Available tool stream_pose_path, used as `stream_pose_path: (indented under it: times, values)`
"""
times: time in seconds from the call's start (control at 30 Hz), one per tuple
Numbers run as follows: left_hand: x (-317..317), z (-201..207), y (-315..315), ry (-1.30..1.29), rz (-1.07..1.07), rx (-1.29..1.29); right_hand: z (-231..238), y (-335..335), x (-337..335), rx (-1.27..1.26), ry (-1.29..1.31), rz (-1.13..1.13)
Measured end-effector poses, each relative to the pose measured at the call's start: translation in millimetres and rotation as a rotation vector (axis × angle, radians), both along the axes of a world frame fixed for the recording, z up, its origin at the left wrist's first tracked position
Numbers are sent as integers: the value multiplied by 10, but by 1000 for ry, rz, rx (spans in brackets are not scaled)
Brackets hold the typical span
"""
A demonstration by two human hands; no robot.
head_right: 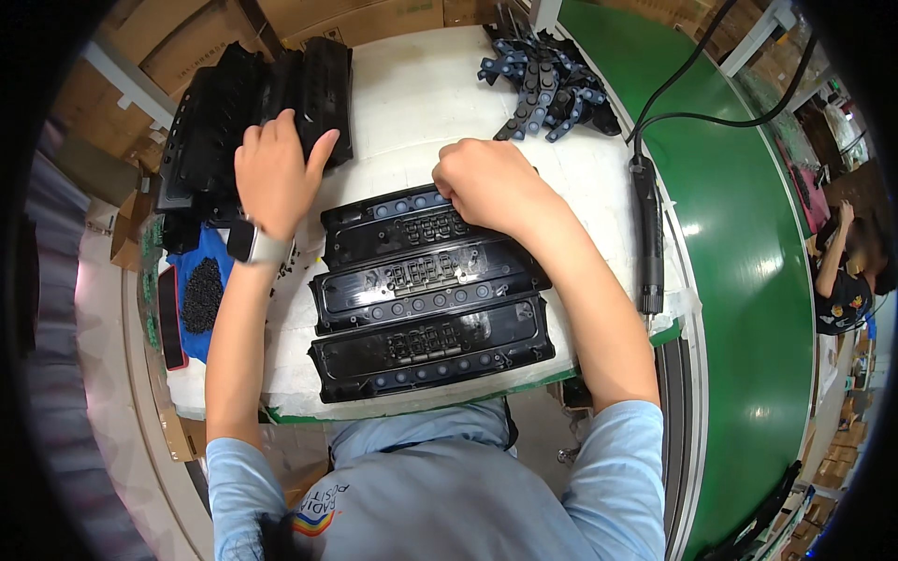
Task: Assembling electronic components into plastic housings and installing circuit boards.
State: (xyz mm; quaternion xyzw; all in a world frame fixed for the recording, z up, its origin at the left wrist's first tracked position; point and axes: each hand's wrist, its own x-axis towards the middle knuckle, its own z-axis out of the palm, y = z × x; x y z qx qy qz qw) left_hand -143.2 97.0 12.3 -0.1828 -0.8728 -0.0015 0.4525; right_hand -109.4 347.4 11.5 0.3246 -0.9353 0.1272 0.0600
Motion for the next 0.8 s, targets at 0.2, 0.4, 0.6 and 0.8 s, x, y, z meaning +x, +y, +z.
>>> stream_pose_path:
  times: [0.2,0.4,0.6,0.8]
  values:
    - [-260,-11,106,-291,252,19,11,-3,29,-34,-9,-4]
    - [-304,-84,80,-260,139,333,66,87,-17,-48,-42,-52]
    - [-93,122,159,-416,-273,548,57,303,-154,-168,226,-283]
    - [211,-111,111,-555,-586,313,-169,670,-351,26,427,-316]
